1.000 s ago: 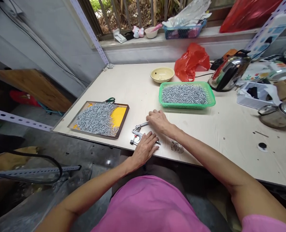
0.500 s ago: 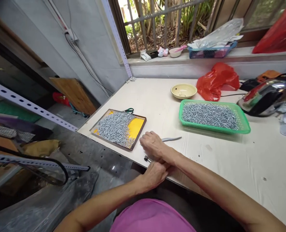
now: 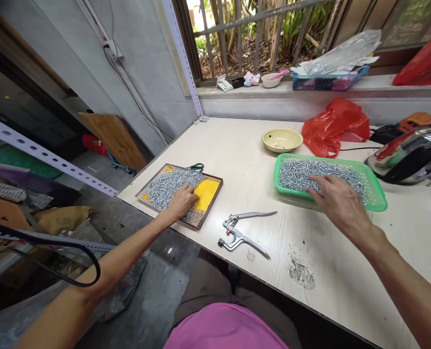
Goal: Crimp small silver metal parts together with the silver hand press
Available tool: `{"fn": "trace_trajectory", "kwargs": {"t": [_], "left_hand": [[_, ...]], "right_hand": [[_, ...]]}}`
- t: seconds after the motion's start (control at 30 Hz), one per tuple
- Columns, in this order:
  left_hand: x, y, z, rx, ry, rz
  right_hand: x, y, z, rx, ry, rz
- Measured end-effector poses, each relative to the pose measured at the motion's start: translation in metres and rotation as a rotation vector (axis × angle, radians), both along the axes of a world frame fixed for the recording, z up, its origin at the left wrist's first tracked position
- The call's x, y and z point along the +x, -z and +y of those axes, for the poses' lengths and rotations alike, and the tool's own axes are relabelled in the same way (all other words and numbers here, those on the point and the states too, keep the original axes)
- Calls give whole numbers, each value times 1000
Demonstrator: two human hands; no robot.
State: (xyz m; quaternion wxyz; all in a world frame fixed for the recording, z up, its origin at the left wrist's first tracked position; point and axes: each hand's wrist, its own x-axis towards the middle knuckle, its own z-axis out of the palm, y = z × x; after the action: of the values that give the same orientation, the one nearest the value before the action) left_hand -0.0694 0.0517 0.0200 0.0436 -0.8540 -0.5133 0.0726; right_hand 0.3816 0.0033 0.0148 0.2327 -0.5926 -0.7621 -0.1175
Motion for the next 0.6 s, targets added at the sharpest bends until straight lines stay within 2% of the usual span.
{"fn": "trace_trajectory", "kwargs": {"t": [0.17, 0.27, 0.37, 0.43, 0.5, 0.6], "left_hand": [[2, 5, 14, -26, 55, 61], [3, 3, 18, -11, 47, 13], [9, -4, 11, 64, 2, -155], [18, -7, -1, 50, -46, -358], [30, -7, -20, -90, -133, -589], [52, 0, -51, -436, -304, -850]], "right_hand": [[-63, 7, -39, -157, -195, 85], [-100, 11, -63, -270, -283, 125], [-125, 15, -81, -400, -329, 149], [-135, 18, -90, -484, -338, 168], [-141, 20, -96, -542, -327, 181], [-144, 24, -100, -568, -288, 175]]}}
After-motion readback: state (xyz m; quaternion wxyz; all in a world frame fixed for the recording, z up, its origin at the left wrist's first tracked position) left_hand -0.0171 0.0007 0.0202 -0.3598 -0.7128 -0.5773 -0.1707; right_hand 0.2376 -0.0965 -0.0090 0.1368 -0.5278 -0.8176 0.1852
